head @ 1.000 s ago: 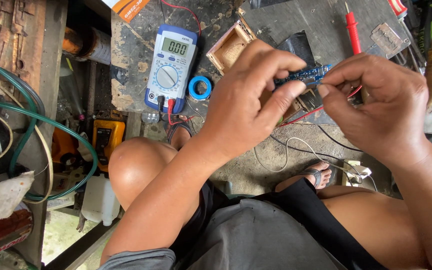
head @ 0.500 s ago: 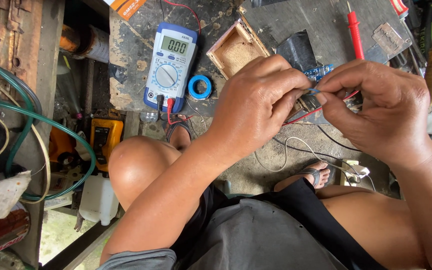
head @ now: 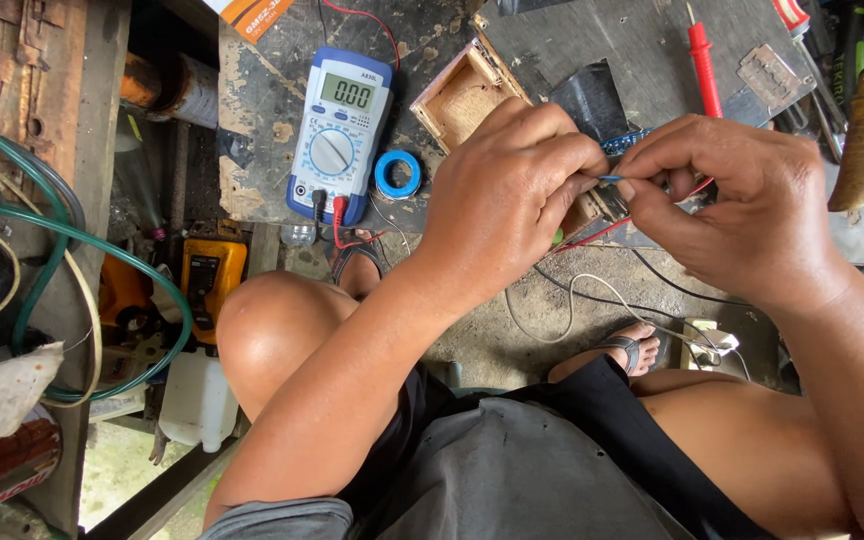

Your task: Testing and repairing a small circuit board using a multimeter and connecting wires.

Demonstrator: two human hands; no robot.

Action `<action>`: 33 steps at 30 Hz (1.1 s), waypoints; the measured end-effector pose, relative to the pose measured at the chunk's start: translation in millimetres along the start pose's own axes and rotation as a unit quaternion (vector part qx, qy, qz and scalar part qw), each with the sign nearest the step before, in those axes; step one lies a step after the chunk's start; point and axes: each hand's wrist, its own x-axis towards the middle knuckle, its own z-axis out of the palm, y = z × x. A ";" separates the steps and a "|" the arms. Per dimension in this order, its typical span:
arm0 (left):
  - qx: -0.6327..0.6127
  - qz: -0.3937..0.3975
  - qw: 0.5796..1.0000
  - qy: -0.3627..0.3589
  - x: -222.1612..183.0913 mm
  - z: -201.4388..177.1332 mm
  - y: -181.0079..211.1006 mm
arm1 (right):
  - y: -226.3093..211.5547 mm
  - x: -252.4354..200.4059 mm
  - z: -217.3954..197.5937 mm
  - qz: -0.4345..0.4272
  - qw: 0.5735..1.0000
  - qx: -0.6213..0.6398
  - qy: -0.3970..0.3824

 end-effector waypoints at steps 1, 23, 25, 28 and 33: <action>0.008 0.013 1.000 0.005 0.8 -0.1 -0.6 | -0.1 0.3 0.7 0.000 1.000 0.004 0.006; -0.054 0.003 0.998 -0.033 8.6 6.7 -15.1 | 0.1 3.4 0.8 0.090 0.996 0.000 -0.006; -0.054 -0.004 0.997 -0.051 9.1 5.4 -15.1 | -1.1 4.3 0.3 0.099 0.995 -0.001 -0.009; -0.049 -0.007 0.997 -0.051 9.4 6.5 -15.4 | -1.8 4.7 -0.4 0.119 0.993 -0.020 -0.018; -0.035 0.006 0.999 -0.037 10.2 10.1 -18.4 | -1.3 6.8 -1.6 0.140 0.990 -0.019 -0.030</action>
